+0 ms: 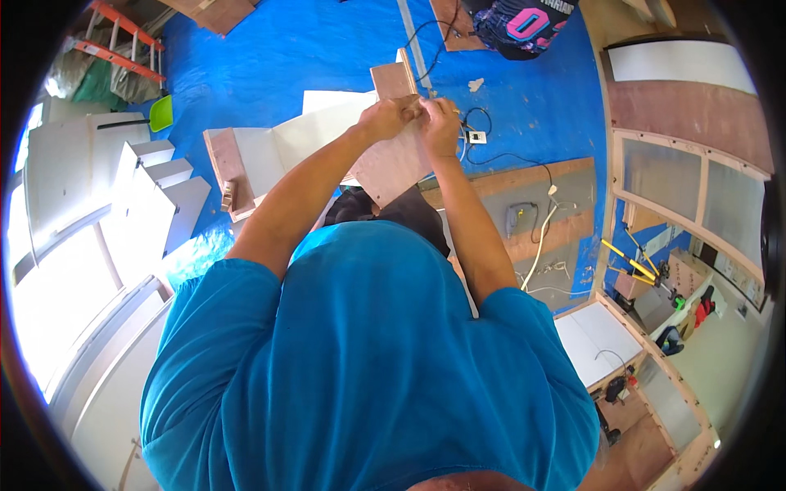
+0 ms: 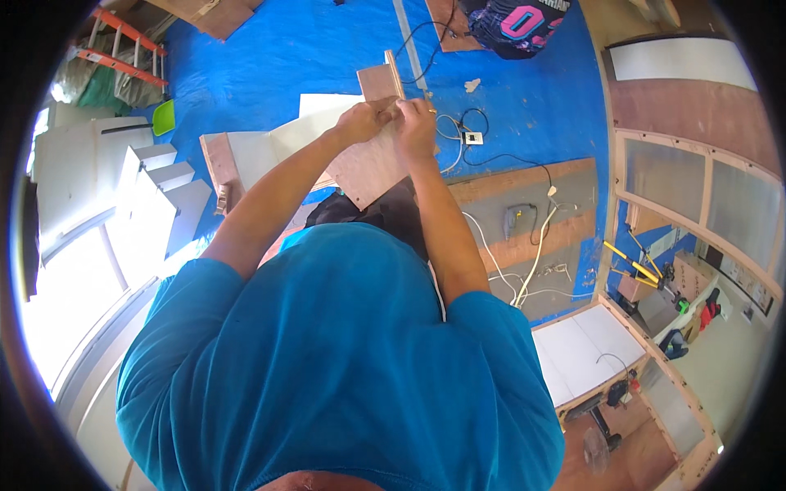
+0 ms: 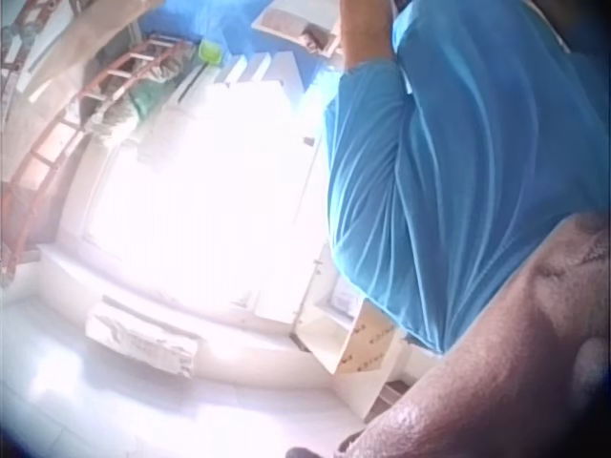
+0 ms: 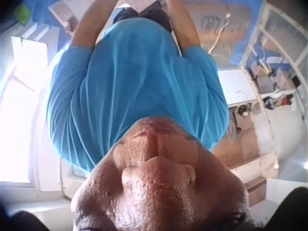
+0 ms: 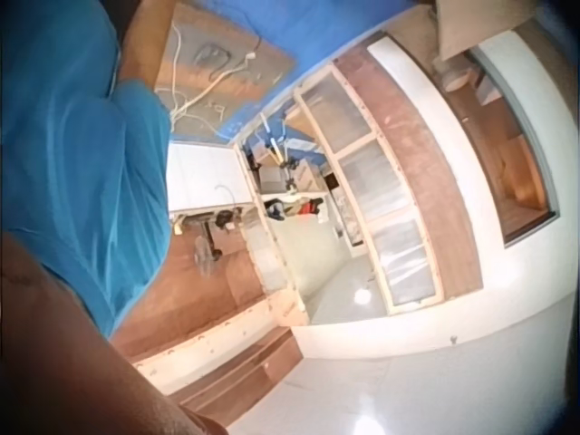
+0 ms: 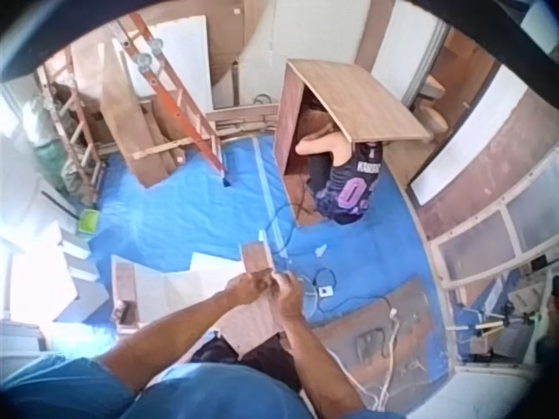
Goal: The person aligns pieces of plywood together and uses a power drill to drive screws into the wood, securing the panels into an L-shaped structure.
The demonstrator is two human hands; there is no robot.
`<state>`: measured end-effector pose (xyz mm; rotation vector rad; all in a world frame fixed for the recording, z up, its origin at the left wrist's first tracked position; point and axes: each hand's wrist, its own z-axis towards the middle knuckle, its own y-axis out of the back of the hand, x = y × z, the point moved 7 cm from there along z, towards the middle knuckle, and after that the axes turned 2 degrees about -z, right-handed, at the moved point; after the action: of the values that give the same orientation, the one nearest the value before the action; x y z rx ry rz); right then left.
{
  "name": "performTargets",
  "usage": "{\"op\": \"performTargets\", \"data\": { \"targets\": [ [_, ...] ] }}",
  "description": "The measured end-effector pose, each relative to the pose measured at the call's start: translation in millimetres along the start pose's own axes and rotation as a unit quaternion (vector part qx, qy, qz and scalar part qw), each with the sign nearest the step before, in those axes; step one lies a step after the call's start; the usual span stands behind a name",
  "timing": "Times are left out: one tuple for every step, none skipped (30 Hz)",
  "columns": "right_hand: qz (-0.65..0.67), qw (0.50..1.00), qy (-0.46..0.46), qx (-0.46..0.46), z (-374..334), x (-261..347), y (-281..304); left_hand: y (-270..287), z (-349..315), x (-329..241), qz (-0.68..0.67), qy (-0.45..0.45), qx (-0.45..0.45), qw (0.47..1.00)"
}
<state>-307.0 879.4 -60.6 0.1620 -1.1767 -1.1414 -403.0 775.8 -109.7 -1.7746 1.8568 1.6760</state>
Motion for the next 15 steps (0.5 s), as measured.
{"op": "performTargets", "data": {
  "targets": [
    [0.009,1.000,0.004,0.003,1,2,-1,0,0,3,-0.005,0.001,0.006,1.000],
    [-0.014,1.000,0.015,0.003,2,4,0,0,0,5,-0.009,0.003,0.011,1.000],
    [-0.045,0.999,0.021,0.000,2,-3,4,0,-2,-15,-0.033,0.004,0.058,0.998],
    [-0.031,0.999,0.029,0.002,5,0,2,0,0,-10,-0.030,0.014,0.046,0.998],
    [-0.036,0.999,0.018,0.001,6,0,0,1,0,-5,0.006,0.020,0.037,0.999],
    [-0.059,0.998,0.002,0.001,1,-9,5,-7,3,-9,0.033,0.014,0.041,0.999],
    [-0.042,0.999,0.001,0.014,0,-14,0,-6,1,-9,0.029,-0.007,0.019,0.999],
    [-0.046,0.999,0.001,0.014,-2,-19,-4,-7,-2,-5,0.026,-0.011,0.021,0.999],
    [-0.027,0.999,-0.018,0.017,-3,-22,-3,-6,-3,-9,0.020,-0.006,0.029,0.999],
    [0.001,0.999,-0.034,0.020,-1,-19,-4,-4,-5,-5,0.016,0.005,0.031,0.999],
    [0.045,0.995,-0.081,0.031,-1,-22,-2,-3,-5,-6,0.008,-0.002,0.030,1.000],
    [0.044,0.995,-0.085,0.030,-1,-24,3,-5,-6,-4,0.008,-0.002,0.033,0.999],
    [0.094,0.985,-0.125,0.072,-2,-31,1,-5,-5,-2,0.024,0.003,0.021,0.999],
    [0.145,0.969,-0.164,0.113,-4,-37,-1,-4,-4,-1,0.039,0.009,0.008,0.999],
    [0.143,0.968,-0.171,0.111,-7,-45,4,-7,-2,0,0.040,0.008,0.016,0.999]
  ]
}}
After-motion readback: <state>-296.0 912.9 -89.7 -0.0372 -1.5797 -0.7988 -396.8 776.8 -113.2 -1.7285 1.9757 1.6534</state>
